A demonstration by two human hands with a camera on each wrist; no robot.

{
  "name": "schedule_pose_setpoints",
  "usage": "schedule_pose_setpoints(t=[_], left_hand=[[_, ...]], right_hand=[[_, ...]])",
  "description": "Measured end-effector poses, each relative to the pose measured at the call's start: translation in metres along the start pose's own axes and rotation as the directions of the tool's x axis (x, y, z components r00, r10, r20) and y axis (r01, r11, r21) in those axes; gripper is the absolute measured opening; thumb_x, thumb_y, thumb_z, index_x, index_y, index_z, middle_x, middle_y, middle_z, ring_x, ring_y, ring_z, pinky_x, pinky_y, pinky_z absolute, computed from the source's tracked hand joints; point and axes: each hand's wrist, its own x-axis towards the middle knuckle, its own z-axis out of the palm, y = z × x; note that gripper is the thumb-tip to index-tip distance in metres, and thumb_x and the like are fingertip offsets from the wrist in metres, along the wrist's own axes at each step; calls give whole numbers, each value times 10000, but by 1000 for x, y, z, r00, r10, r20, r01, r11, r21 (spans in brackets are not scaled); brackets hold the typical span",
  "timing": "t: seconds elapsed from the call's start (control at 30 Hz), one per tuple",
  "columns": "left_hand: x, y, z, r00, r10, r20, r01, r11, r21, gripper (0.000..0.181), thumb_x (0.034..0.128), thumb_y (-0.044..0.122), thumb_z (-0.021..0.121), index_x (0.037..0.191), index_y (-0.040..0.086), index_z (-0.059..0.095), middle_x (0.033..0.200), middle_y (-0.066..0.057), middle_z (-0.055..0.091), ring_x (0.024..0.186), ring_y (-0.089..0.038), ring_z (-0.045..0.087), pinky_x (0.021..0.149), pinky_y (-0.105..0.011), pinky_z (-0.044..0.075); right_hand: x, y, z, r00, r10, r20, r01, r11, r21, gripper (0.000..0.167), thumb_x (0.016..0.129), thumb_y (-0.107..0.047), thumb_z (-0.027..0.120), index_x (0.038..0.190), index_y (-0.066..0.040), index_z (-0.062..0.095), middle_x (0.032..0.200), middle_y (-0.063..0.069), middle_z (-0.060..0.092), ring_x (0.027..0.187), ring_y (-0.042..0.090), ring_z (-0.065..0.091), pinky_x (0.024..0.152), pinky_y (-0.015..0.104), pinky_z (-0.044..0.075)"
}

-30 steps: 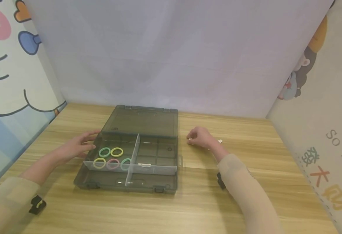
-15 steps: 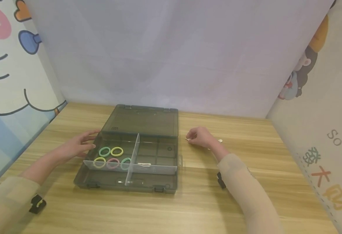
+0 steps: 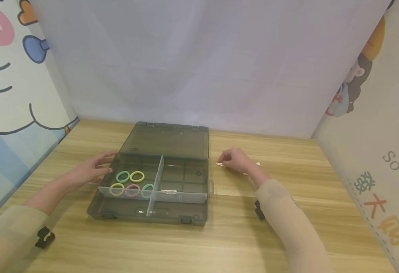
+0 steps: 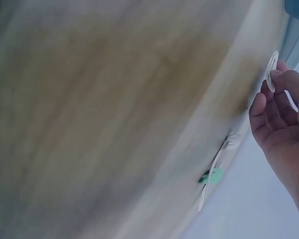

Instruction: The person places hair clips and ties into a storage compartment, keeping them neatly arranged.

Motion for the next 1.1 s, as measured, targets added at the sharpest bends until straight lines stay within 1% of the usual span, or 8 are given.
schedule_pose_setpoints(t=[0.2,0.33,0.47,0.6,0.73,0.87,1.0,1.1], left_hand=[[1,0,0,1000,-1,2,1,1000,5,685,979,164,505,1529,142,99,1512,-304,152,1318,-514,282,834,-500,528],[1,-1,0,1000,0,4,0,1000,6,685,978,160,506,1529,140,99,1512,-305,152,1318,-515,280,830,-495,530],[2,-1,0,1000,1,4,-1,1000,10,687,978,161,506,1529,139,97,1511,-308,149,1320,-518,275,834,-501,527],[2,-2,-1,1000,2,2,-2,1000,11,685,979,162,504,1530,142,96,1510,-307,152,1316,-518,281,842,-511,522],[1,-1,0,1000,1,3,-1,1000,10,686,978,157,504,1529,134,96,1508,-310,152,1316,-519,280,839,-506,525],[0,0,0,1000,-2,2,2,1000,14,687,977,157,506,1528,127,96,1508,-312,151,1319,-520,274,833,-500,529],[0,0,0,1000,-2,0,2,1000,15,687,977,157,506,1528,129,98,1508,-310,156,1316,-517,281,828,-494,532],[1,0,-1,1000,-3,0,3,1000,11,686,977,158,507,1528,133,100,1509,-307,156,1317,-515,283,831,-496,530]], right_hand=[[-3,-1,-6,1000,-16,-2,16,1000,-12,170,920,-47,583,1032,-37,711,1058,129,685,920,243,629,770,350,528],[-6,-5,-11,999,-34,-7,34,999,-34,186,933,-70,575,1055,-74,715,1091,116,670,942,237,607,780,361,511],[-9,-12,-17,998,-56,-17,56,998,-36,185,932,-73,573,1050,-89,715,1084,103,669,944,240,603,770,372,508],[-11,-19,-21,997,-75,-18,75,997,-23,180,927,-62,573,1038,-80,713,1068,105,670,935,245,610,731,348,512],[-11,-24,-23,996,-86,-22,86,996,-12,179,925,-64,570,1031,-85,712,1057,93,673,933,237,618,728,336,521],[-12,-34,-25,995,-96,-34,96,995,-9,176,915,-61,566,1011,-94,710,1047,79,677,925,227,623,724,323,519],[-13,-49,-26,993,-109,-41,109,994,-3,164,898,-51,575,994,-82,705,1001,71,681,887,208,625,686,307,508],[-12,-60,-27,991,-122,-48,122,993,-3,164,881,-37,574,982,-69,700,949,54,688,858,188,619,688,310,500]])
